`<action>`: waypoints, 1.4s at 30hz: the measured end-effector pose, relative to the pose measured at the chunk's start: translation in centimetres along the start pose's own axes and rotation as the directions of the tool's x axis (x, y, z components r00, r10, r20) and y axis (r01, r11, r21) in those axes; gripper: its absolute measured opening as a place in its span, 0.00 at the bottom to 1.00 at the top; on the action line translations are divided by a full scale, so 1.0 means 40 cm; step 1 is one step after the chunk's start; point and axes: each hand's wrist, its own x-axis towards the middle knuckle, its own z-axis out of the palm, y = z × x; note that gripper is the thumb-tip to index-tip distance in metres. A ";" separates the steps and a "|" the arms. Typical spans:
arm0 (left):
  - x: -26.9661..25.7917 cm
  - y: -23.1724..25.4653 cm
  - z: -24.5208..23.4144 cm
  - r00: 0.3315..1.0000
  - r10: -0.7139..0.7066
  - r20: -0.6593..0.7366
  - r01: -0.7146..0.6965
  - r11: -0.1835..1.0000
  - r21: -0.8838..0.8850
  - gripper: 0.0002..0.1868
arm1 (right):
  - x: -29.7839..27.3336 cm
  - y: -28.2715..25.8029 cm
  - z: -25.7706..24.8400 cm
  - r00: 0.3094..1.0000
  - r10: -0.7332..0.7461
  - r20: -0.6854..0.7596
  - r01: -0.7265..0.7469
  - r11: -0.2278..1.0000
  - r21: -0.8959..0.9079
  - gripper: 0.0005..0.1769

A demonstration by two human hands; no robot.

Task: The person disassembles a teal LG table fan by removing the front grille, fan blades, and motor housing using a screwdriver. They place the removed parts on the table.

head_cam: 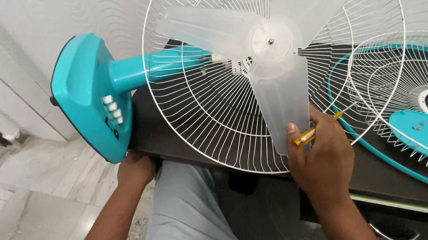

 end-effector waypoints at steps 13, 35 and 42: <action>-0.278 0.663 0.198 0.618 0.568 0.544 -0.521 0.814 -0.257 0.18 | 0.010 -0.008 -0.003 1.000 0.027 0.015 -0.028 0.999 0.030 0.22; -0.313 0.811 0.215 0.789 0.551 0.273 0.586 -0.540 -0.604 0.25 | 0.028 -0.022 -0.018 0.997 0.063 0.049 -0.065 0.997 0.046 0.24; -0.313 0.822 0.193 0.799 0.545 0.253 0.588 -0.622 -0.518 0.28 | 0.023 -0.023 -0.014 0.998 0.038 0.055 -0.042 0.996 0.073 0.24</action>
